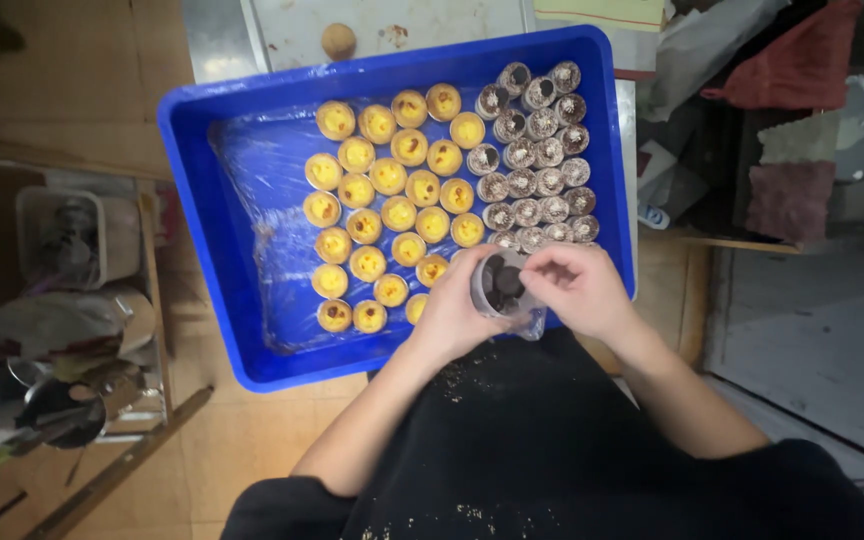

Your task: The person holds a cup of chocolate decorations and places them onto small dessert cups in a crate one by one by hand.

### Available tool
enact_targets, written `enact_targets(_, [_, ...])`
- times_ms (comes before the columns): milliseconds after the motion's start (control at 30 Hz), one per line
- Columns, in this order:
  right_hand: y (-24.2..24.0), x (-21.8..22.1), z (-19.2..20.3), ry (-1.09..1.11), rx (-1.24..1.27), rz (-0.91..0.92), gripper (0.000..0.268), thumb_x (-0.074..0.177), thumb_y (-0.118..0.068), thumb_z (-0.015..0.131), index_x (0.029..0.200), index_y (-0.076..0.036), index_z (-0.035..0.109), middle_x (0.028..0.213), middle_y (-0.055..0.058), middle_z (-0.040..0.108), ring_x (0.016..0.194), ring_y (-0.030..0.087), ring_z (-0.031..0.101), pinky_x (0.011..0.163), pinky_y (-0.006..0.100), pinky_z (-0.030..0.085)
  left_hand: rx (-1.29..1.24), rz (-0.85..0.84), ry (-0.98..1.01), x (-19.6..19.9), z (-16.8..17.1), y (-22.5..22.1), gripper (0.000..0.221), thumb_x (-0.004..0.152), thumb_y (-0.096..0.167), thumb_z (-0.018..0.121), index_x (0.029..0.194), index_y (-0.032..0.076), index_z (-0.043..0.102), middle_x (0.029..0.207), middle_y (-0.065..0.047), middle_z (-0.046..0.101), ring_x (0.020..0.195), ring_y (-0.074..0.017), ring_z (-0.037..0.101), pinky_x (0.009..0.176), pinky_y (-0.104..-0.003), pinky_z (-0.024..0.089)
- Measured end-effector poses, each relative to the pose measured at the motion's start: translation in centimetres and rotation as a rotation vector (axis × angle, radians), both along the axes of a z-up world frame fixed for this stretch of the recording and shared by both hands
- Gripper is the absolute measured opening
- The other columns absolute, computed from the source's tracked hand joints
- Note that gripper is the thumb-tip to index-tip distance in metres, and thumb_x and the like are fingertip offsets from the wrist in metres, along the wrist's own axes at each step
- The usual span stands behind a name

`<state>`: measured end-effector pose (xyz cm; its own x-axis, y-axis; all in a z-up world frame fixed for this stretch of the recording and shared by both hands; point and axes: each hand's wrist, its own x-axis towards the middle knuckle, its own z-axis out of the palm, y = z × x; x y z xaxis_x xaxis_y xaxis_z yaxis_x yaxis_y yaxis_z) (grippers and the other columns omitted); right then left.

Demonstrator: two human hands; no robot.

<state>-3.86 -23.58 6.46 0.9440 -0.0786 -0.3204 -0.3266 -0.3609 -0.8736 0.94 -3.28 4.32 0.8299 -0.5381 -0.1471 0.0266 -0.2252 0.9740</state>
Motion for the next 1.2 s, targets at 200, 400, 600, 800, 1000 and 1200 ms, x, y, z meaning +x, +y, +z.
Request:
enact_targets(200, [1.2, -0.7, -0.6, 0.204, 0.236, -0.243, 0.007, 0.094, -0.007, 0.069, 0.093, -0.001, 0.072, 0.065, 0.003, 0.066, 0.049, 0.007, 0.054, 0.044, 0.021, 0.040, -0.127, -0.090, 0.128, 0.5, -0.4, 2.1, 0.096, 0.053, 0.032, 0.098, 0.134, 0.008, 0.053, 0.126, -0.010, 0.067, 0.120, -0.0250, 0.068, 0.102, -0.036, 0.053])
enact_targets(400, [2.4, -2.6, -0.6, 0.055, 0.308, -0.274, 0.007, 0.096, -0.004, 0.068, 0.097, 0.002, 0.070, 0.070, 0.007, 0.069, 0.053, 0.009, 0.060, 0.046, 0.022, 0.045, -0.136, -0.069, -0.113, 0.0, -1.2, 3.7, 0.093, 0.052, 0.036, 0.100, 0.133, 0.010, 0.063, 0.129, -0.011, 0.062, 0.125, -0.0274, 0.063, 0.108, -0.038, 0.053])
enact_targets(600, [3.6, -3.2, -1.4, 0.014, 0.445, -0.287, 0.009, 0.093, 0.002, 0.068, 0.102, 0.003, 0.068, 0.077, 0.008, 0.069, 0.061, 0.011, 0.067, 0.048, 0.024, 0.052, -0.059, -0.017, -0.129, -0.8, -2.4, 5.2, 0.081, 0.065, 0.028, 0.096, 0.135, 0.008, 0.060, 0.132, -0.011, 0.068, 0.126, -0.0296, 0.066, 0.107, -0.039, 0.052])
enact_targets(800, [4.9, -3.0, -1.0, -0.065, 0.499, -0.242, 0.020, 0.093, 0.004, 0.067, 0.113, 0.003, 0.065, 0.091, 0.008, 0.070, 0.069, 0.010, 0.067, 0.053, 0.024, 0.054, -0.114, -0.011, -0.087, -1.9, -2.4, 6.4, 0.089, 0.066, 0.028, 0.094, 0.140, 0.005, 0.050, 0.135, -0.012, 0.065, 0.128, -0.0297, 0.065, 0.108, -0.039, 0.052])
enact_targets(1000, [5.1, -2.6, -0.9, -0.037, 0.411, -0.152, 0.025, 0.093, 0.004, 0.068, 0.117, 0.002, 0.067, 0.096, 0.008, 0.072, 0.068, 0.009, 0.064, 0.053, 0.022, 0.048, -0.103, 0.016, -0.236, -2.2, -0.5, 7.0, 0.081, 0.069, 0.023, 0.094, 0.137, 0.004, 0.053, 0.138, -0.015, 0.059, 0.133, -0.0331, 0.060, 0.110, -0.040, 0.050])
enact_targets(1200, [5.1, -2.8, -0.7, -0.106, 0.245, -0.061, 0.019, 0.090, 0.002, 0.077, 0.109, 0.003, 0.074, 0.098, 0.005, 0.075, 0.079, 0.004, 0.065, 0.069, 0.019, 0.053, -0.130, 0.000, -0.307, -2.4, 0.0, 7.1, 0.083, 0.064, 0.017, 0.093, 0.135, 0.005, 0.052, 0.134, -0.015, 0.059, 0.128, -0.0344, 0.060, 0.108, -0.040, 0.051])
